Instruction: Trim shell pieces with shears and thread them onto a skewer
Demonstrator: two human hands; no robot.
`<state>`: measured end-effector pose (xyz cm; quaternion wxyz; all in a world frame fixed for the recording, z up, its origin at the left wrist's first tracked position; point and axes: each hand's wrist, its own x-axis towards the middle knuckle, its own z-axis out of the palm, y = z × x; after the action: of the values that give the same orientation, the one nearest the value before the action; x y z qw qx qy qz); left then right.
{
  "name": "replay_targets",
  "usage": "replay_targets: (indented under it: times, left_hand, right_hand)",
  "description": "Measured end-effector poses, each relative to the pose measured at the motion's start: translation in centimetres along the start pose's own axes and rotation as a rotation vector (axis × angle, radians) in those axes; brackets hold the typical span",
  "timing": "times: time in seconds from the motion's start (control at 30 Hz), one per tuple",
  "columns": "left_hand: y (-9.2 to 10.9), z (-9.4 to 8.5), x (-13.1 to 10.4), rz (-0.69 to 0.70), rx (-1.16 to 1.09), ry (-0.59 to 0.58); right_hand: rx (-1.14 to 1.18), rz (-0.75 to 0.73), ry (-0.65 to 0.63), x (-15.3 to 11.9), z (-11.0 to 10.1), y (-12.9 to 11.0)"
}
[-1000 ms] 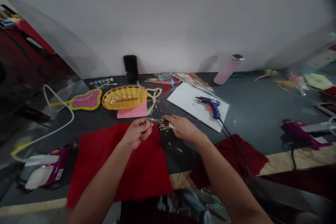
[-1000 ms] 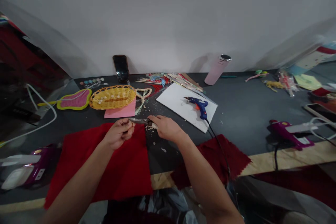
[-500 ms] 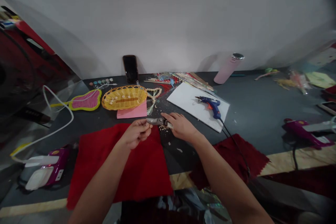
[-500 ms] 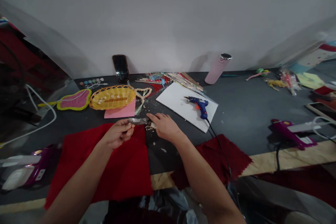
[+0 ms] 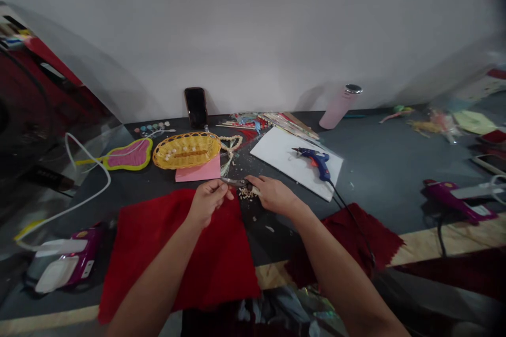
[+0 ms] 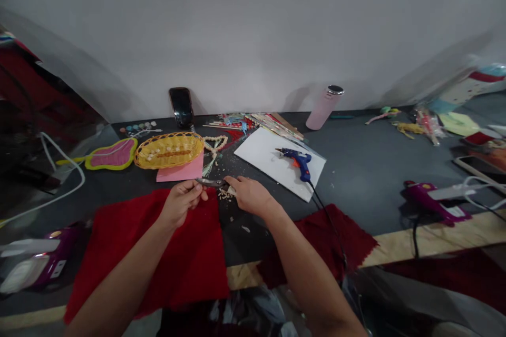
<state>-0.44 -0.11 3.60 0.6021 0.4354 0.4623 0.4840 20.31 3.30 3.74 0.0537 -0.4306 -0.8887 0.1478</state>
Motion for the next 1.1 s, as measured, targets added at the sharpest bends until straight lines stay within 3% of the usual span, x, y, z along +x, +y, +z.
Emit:
replay_targets:
  times: [0.27, 0.43, 0.7, 0.9, 1.1]
  left_hand:
    - [0.3, -0.1, -0.2, 0.014, -0.081, -0.048]
    - [0.5, -0.2, -0.1, -0.110, -0.047, -0.140]
    - [-0.4, -0.8, 0.8, -0.200, -0.133, -0.047]
    - [-0.9, -0.7, 0.8, -0.211, -0.009, -0.103]
    - [-1.2, -1.1, 1.1, -0.207, -0.073, -0.118]
  right_hand:
    - [0.019, -0.021, 0.035, -0.3, 0.1, 0.0]
    - [-0.090, 0.120, 0.131, -0.3, 0.2, 0.8]
    - [-0.162, 0.307, 0.107, -0.5, 0.1, 2.5]
    - [-0.173, 0.532, 0.185, -0.7, 0.0, 2.8]
    - [-0.198, 0.611, 0.300, -0.5, 0.4, 3.4]
